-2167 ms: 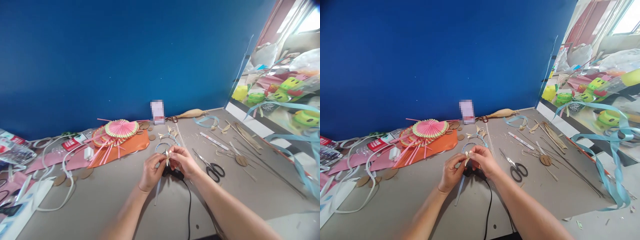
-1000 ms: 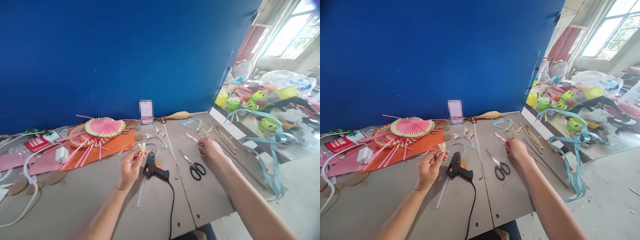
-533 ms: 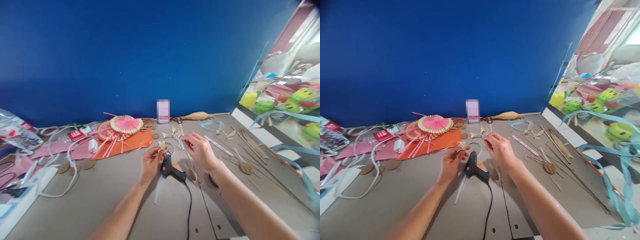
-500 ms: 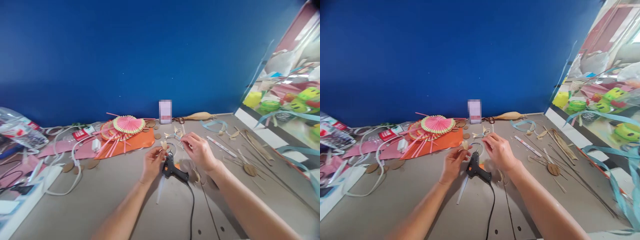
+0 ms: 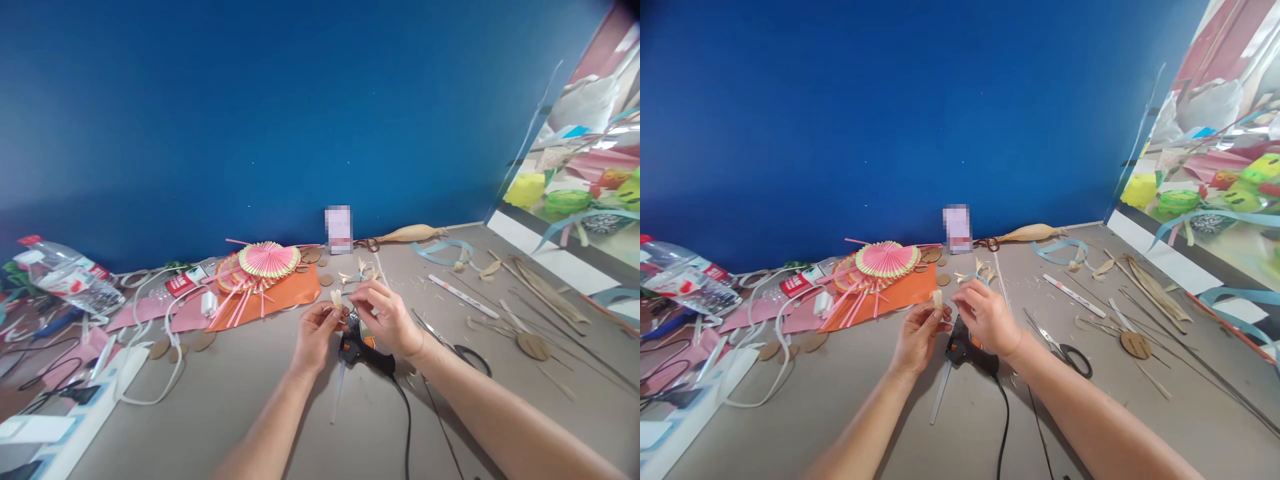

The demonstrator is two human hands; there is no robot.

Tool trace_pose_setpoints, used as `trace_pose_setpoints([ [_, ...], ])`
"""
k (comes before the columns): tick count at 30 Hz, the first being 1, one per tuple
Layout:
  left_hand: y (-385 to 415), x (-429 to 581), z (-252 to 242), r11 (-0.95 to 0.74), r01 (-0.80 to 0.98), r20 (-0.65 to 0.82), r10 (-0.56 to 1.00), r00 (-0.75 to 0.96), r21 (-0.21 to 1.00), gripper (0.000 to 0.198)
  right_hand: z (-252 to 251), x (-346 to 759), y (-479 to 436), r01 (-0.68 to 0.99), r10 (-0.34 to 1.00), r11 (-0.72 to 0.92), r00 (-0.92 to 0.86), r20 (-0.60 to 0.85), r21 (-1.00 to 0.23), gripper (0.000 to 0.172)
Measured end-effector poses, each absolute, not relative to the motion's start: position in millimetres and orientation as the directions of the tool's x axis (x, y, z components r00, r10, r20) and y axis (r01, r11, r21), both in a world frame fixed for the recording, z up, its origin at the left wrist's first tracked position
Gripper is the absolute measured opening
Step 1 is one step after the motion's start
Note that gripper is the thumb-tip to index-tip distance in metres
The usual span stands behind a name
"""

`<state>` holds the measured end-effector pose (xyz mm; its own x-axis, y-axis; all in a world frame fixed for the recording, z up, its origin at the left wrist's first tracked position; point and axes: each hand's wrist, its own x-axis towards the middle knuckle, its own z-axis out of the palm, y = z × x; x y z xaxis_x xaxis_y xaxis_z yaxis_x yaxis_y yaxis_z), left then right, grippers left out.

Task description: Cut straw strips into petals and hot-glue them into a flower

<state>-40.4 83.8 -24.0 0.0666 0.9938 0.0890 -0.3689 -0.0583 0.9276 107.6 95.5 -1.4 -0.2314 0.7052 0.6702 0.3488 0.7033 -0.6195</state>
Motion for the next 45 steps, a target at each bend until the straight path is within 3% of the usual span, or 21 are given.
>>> trace_pose_setpoints([
  [2, 83.4, -40.8, -26.7, -0.083, -0.331, 0.105, 0.993, 0.050, 0.940, 0.019, -0.4, 109.0, 93.6, 0.313, 0.782, 0.621, -0.183, 0.596, -0.719, 0.021],
  [7, 79.7, -43.4, -29.2, -0.192, -0.193, 0.207, 0.977, 0.058, 0.962, 0.018, 6.6, 113.5, 91.0, 0.057, 0.964, 0.229, -0.148, 0.219, -0.972, 0.019],
  [12, 74.6, -45.3, -28.2, -0.291, -0.087, 0.299, 0.949, 0.096, 0.953, 0.013, 7.4, 116.6, 90.6, -0.178, 0.988, -0.036, -0.154, -0.009, -0.983, 0.020],
  [15, 73.7, -45.4, -29.4, -0.329, -0.104, 0.336, 0.940, 0.053, 0.938, 0.011, 1.0, 114.3, 90.4, -0.222, 0.970, -0.188, -0.197, -0.145, -0.957, 0.017],
  [17, 73.9, -44.5, -30.4, -0.325, -0.131, 0.333, 0.942, 0.037, 0.936, 0.011, -3.2, 110.9, 89.1, -0.243, 0.945, -0.234, -0.286, -0.161, -0.941, 0.017],
  [25, 74.3, -37.8, -27.2, -0.105, -0.338, 0.153, 0.981, 0.118, 0.935, 0.009, -1.8, 105.3, 83.0, -0.393, 0.945, -0.125, -0.327, 0.011, -0.911, 0.019],
  [33, 73.9, -36.3, -24.8, -0.085, -0.355, 0.127, 0.987, 0.097, 0.931, 0.010, -5.8, 108.0, 83.4, -0.328, 0.932, -0.028, -0.351, 0.095, -0.944, 0.015],
  [40, 77.0, -36.9, -23.8, -0.116, -0.173, 0.125, 0.991, 0.040, 0.978, 0.014, -10.2, 105.5, 84.1, -0.125, 0.925, 0.265, -0.246, 0.289, -0.956, 0.006],
  [45, 76.4, -37.4, -21.1, -0.141, -0.058, 0.144, 0.987, 0.067, 0.988, 0.017, -12.3, 106.7, 81.6, 0.100, 0.895, 0.428, -0.182, 0.406, -0.898, 0.003],
])
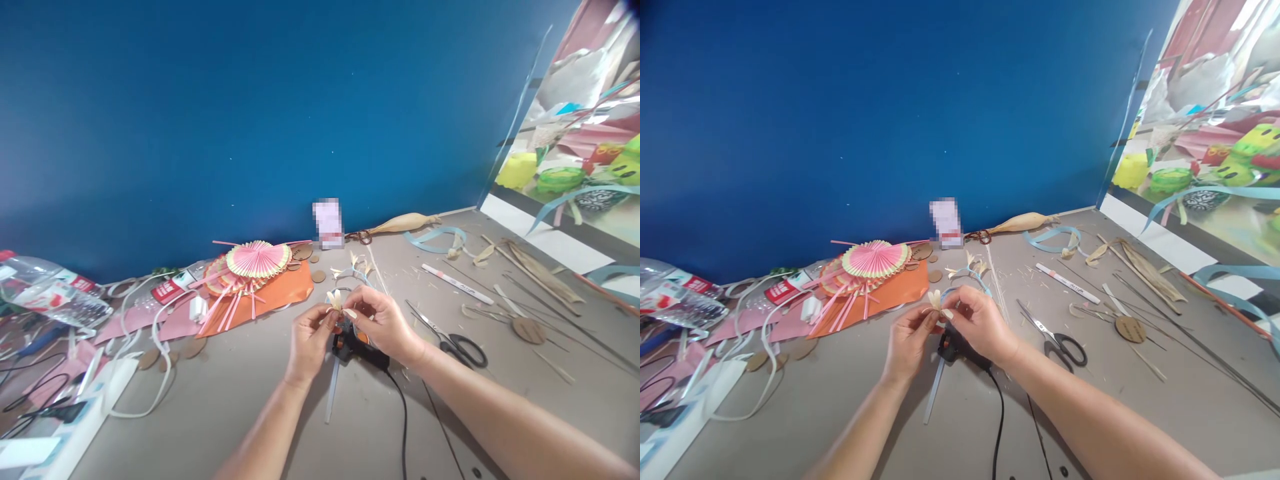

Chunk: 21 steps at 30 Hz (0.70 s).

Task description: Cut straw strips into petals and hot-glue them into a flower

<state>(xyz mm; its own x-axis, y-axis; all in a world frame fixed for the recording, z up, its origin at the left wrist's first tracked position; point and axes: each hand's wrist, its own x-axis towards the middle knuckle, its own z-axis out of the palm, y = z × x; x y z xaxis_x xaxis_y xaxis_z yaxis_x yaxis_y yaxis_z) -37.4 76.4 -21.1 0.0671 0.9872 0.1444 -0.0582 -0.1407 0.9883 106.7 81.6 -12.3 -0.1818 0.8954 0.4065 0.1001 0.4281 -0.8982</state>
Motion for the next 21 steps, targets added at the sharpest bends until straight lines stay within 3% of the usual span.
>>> trace_pose_setpoints([
  [9, 77.7, -36.2, -22.9, -0.098, -0.069, 0.104, 0.991, 0.088, 0.993, 0.018, -11.5, 108.7, 80.8, 0.232, 0.841, 0.540, -0.190, 0.507, -0.809, 0.008],
  [16, 78.1, -36.8, -24.9, -0.083, -0.124, 0.096, 0.990, 0.105, 0.989, 0.018, -9.0, 108.8, 80.8, 0.170, 0.822, 0.565, -0.207, 0.531, -0.807, 0.008],
  [21, 76.1, -37.2, -20.4, -0.166, -0.046, 0.170, 0.980, 0.100, 0.985, 0.018, -10.2, 108.1, 80.4, 0.126, 0.847, 0.521, -0.194, 0.494, -0.844, 0.004],
])
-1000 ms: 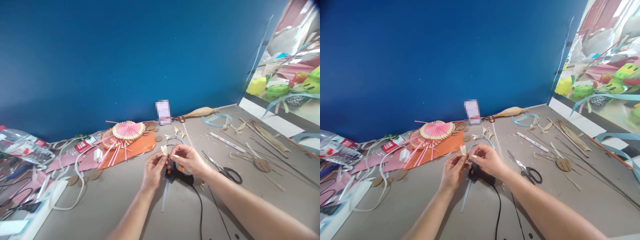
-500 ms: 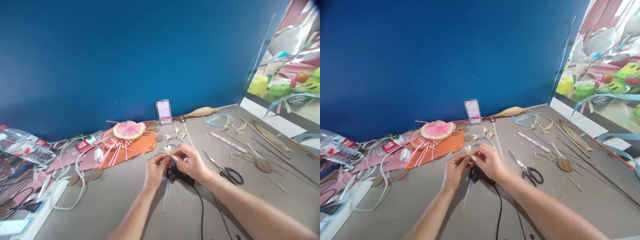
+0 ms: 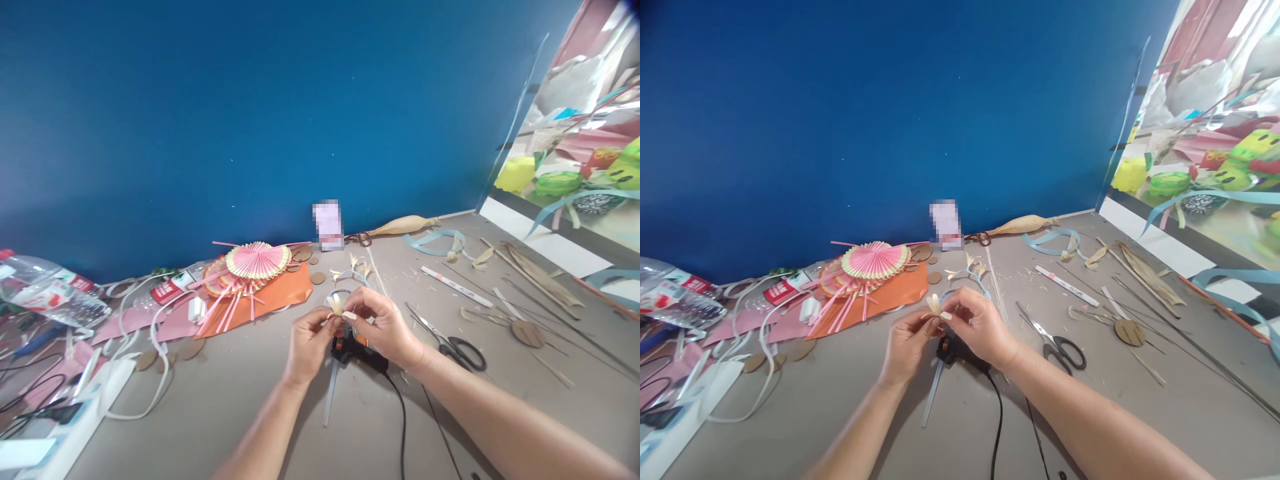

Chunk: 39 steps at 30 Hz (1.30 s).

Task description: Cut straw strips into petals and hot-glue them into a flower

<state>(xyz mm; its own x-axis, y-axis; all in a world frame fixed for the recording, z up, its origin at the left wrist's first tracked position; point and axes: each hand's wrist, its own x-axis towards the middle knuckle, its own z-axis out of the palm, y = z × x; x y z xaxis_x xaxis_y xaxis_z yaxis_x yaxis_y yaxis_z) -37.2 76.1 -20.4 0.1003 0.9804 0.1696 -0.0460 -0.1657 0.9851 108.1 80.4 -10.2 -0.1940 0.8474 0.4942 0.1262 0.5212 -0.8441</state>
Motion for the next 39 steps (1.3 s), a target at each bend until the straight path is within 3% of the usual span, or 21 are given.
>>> trace_pose_setpoints([
  [4, 73.9, -39.5, -14.5, -0.305, 0.097, 0.294, 0.949, 0.112, 0.947, 0.016, -12.1, 108.7, 80.5, 0.125, 0.870, 0.482, -0.186, 0.457, -0.867, 0.004],
  [8, 72.8, -43.2, -11.6, -0.492, 0.242, 0.465, 0.870, 0.161, 0.836, 0.013, -11.8, 109.8, 80.9, 0.176, 0.836, 0.546, -0.187, 0.516, -0.819, 0.008],
  [12, 72.6, -44.0, -13.1, -0.566, 0.304, 0.545, 0.823, 0.160, 0.766, 0.013, -11.7, 108.9, 80.3, 0.212, 0.838, 0.544, -0.193, 0.511, -0.812, 0.007],
  [22, 72.9, -41.7, -13.5, -0.530, 0.262, 0.514, 0.848, 0.133, 0.807, 0.013, -16.0, 102.5, 78.5, 0.131, 0.910, 0.408, -0.135, 0.391, -0.904, 0.003],
  [29, 76.2, -43.5, -18.8, -0.481, 0.164, 0.469, 0.877, 0.108, 0.861, 0.013, -14.6, 104.5, 77.2, 0.155, 0.899, 0.428, -0.170, 0.403, -0.890, 0.003],
  [39, 72.4, -38.8, -23.3, -0.493, 0.279, 0.502, 0.864, 0.042, 0.824, 0.013, -20.4, 102.1, 77.9, 0.106, 0.920, 0.375, -0.162, 0.356, -0.921, 0.004],
])
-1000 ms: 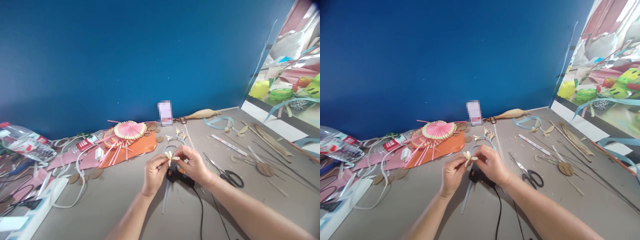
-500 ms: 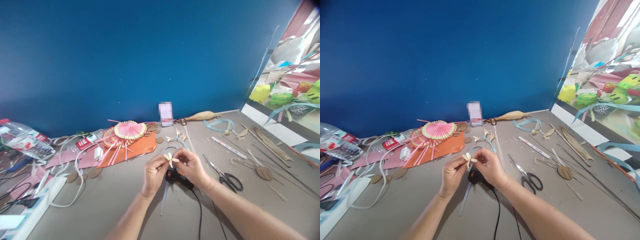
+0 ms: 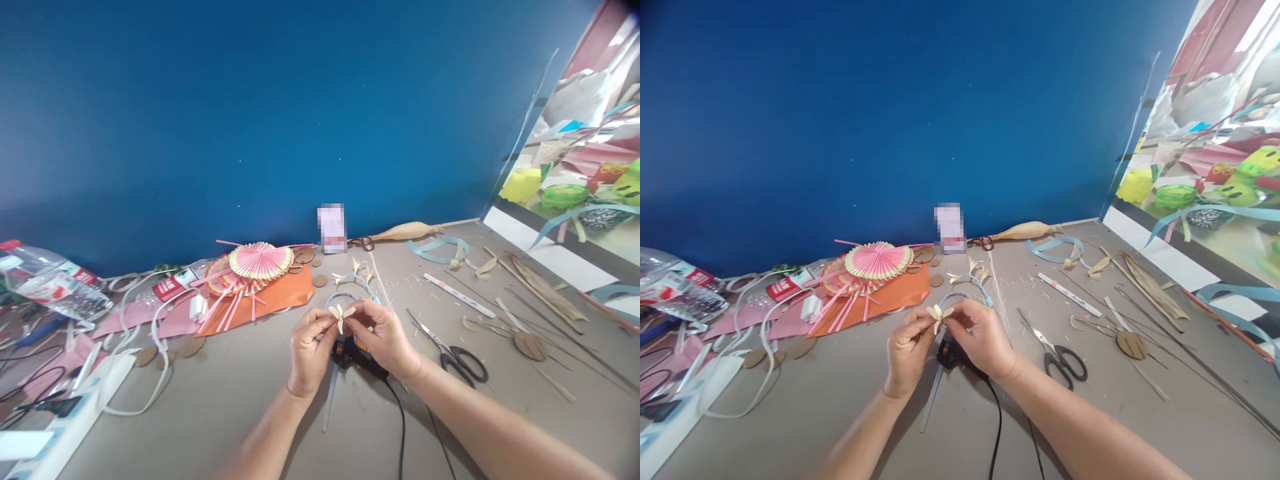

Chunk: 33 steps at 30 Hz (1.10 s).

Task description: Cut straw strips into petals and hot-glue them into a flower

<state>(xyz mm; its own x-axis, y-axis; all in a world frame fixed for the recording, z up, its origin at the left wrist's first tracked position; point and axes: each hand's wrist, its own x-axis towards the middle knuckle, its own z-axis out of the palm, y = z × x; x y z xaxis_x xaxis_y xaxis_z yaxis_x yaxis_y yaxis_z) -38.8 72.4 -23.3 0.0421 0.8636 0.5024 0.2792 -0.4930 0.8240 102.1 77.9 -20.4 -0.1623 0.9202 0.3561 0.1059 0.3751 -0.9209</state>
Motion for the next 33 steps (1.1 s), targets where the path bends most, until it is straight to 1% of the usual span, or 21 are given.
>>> trace_pose_setpoints([
  [9, 73.9, -38.3, -25.9, -0.485, 0.300, 0.521, 0.852, -0.051, 0.821, 0.009, -15.3, 99.0, 74.4, 0.101, 0.895, 0.434, -0.166, 0.415, -0.895, 0.013],
  [15, 75.1, -38.1, -23.9, -0.471, 0.303, 0.507, 0.861, -0.048, 0.829, 0.008, -16.6, 99.8, 75.1, 0.100, 0.888, 0.449, -0.166, 0.430, -0.888, 0.014],
  [29, 77.4, -40.3, -18.4, -0.397, 0.224, 0.411, 0.911, -0.017, 0.890, 0.009, -21.0, 99.3, 76.2, 0.086, 0.883, 0.458, -0.160, 0.442, -0.885, 0.016],
  [33, 78.4, -41.7, -16.4, -0.403, 0.195, 0.404, 0.914, 0.040, 0.894, 0.010, -18.4, 100.2, 76.3, 0.111, 0.878, 0.469, -0.172, 0.448, -0.876, 0.017],
])
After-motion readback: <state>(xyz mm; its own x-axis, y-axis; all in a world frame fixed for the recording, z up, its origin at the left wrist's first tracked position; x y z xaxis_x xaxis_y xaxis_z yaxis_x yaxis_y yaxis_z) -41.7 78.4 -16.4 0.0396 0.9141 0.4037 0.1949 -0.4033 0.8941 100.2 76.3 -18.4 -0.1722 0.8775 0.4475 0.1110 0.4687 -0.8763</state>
